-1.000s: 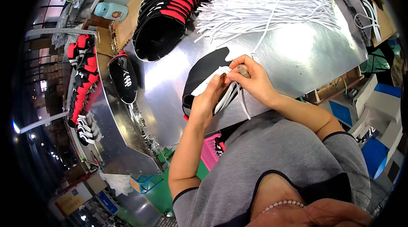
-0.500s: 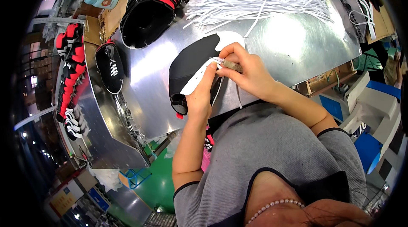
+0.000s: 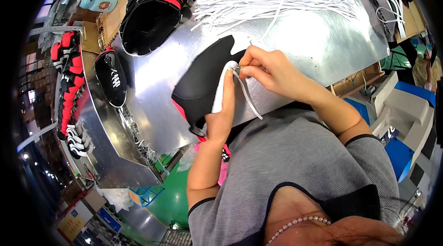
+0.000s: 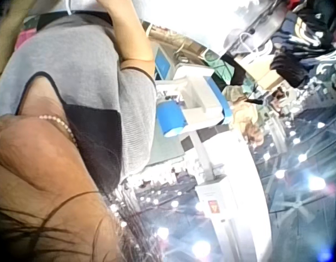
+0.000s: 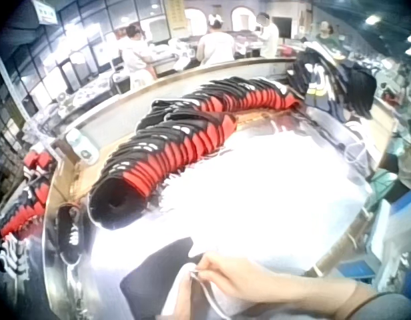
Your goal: The person takes a large bundle of white shoelaces from a plastic bag, organizes them into smaller groups on a metal table, and then threads a shoelace through the eyelets of a black and white shoe upper.
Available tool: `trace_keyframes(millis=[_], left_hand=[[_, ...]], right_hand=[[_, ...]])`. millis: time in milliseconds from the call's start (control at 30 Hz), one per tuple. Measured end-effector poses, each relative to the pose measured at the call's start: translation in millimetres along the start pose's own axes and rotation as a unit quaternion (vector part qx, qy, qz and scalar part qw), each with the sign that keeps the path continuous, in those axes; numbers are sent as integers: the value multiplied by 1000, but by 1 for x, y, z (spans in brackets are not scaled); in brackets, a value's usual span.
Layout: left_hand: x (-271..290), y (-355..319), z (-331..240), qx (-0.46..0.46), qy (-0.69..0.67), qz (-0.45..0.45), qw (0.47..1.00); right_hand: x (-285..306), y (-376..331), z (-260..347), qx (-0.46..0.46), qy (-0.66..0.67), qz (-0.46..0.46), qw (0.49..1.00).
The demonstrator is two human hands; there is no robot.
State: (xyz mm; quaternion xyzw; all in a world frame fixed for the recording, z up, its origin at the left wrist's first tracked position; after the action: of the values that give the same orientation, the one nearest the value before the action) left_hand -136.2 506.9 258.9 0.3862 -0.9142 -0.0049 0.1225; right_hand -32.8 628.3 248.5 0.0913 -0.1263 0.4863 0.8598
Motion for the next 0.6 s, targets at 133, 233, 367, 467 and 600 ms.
trace_keyframes(millis=[133, 233, 367, 467, 600], left_hand=[[-11, -10, -8, -142, 233, 28, 962], [-4, -8, 7, -98, 185, 12, 978], [23, -6, 46, 159, -87, -29, 983], [27, 6, 41, 222, -220, 21, 950], [29, 23, 29, 197, -81, -3, 977]], right_hand=[[-9, 11, 6, -1, -115, 23, 993], [-13, 16, 8, 6, -188, 37, 981], [26, 11, 16, 11, -165, 20, 986], [43, 14, 6, -54, -42, -54, 996], [15, 28, -25, -117, 225, -62, 965]])
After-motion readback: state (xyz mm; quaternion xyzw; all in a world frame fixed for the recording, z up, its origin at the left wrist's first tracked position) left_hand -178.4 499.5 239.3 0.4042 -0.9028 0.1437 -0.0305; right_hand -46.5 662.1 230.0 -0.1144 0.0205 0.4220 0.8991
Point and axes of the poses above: each hand's wrist, its own y-axis towards the middle knuckle, its own x-axis out of the back of the hand, z = x × y, the point moved 4 cm from there along y, towards the middle knuckle, and after that the axes turned 3 degrees about -z, right-handed, at the moved point
